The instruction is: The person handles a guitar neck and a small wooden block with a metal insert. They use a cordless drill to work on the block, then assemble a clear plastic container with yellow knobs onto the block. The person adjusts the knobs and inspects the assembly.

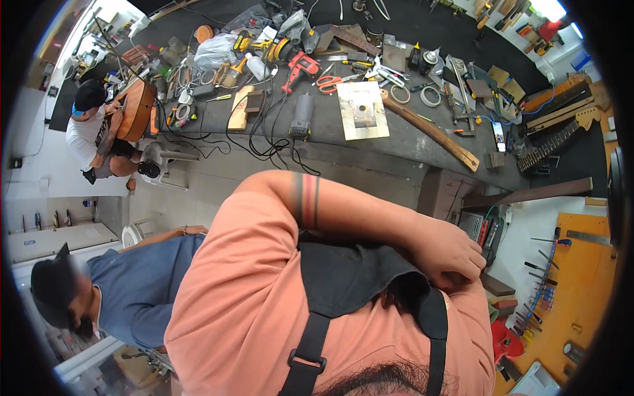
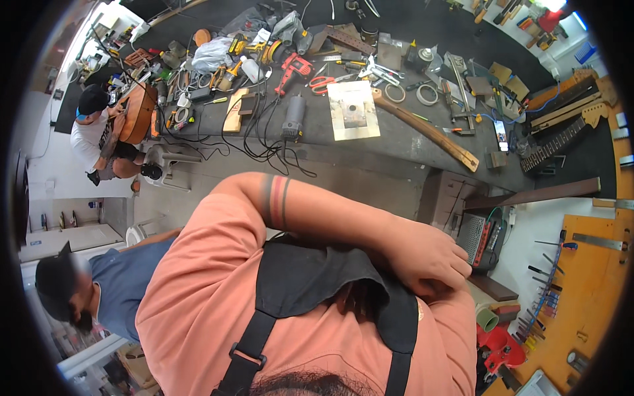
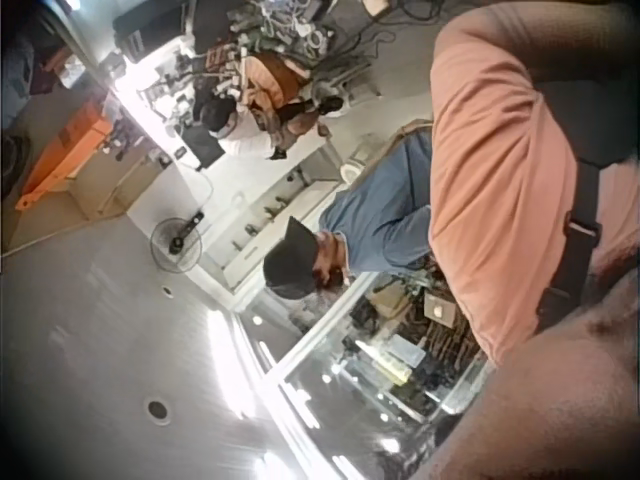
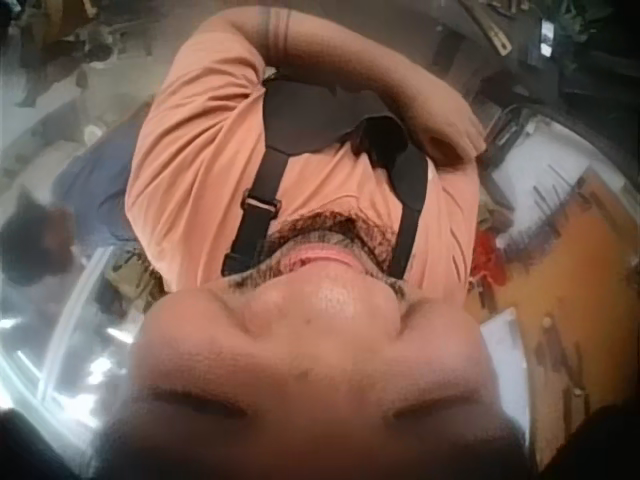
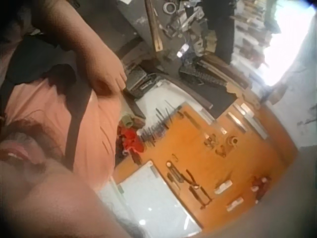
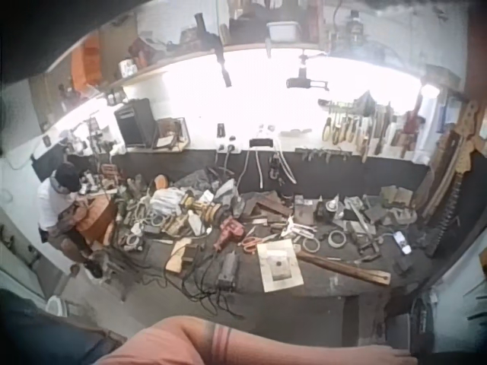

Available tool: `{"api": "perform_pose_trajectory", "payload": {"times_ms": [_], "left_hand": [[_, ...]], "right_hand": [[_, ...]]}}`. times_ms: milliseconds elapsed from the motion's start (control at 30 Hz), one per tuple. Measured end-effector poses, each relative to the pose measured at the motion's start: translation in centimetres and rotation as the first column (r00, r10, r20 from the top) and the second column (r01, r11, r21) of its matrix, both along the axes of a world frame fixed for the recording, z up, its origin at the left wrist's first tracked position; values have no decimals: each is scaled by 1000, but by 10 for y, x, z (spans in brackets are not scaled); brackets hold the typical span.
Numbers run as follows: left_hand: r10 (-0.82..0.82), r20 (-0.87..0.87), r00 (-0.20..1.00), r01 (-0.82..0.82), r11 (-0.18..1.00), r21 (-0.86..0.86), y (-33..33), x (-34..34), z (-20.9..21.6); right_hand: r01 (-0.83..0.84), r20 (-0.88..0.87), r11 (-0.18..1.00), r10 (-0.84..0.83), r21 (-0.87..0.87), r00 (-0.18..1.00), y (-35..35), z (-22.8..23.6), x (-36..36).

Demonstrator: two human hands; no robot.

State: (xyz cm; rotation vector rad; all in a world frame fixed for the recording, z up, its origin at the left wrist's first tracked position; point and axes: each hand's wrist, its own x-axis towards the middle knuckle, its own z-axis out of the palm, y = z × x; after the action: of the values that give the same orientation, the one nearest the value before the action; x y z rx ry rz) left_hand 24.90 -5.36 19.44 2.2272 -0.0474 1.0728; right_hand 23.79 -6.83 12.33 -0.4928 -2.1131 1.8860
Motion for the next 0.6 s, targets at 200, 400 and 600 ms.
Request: {"api": "perform_pose_trajectory", "payload": {"times_ms": [200,400,600], "left_hand": [[140,-133,981,-134,990,52,-13,6,1],[363,-146,920,-347,930,122,-31,14,4],[549,-163,820,-498,824,270,-30,-8,-9]], "right_hand": [[-71,-58,996,68,-52,996,-8,0,28],[-167,-89,980,158,-107,983,-15,3,47],[-216,-78,959,205,-184,976,-5,2,65]]}}
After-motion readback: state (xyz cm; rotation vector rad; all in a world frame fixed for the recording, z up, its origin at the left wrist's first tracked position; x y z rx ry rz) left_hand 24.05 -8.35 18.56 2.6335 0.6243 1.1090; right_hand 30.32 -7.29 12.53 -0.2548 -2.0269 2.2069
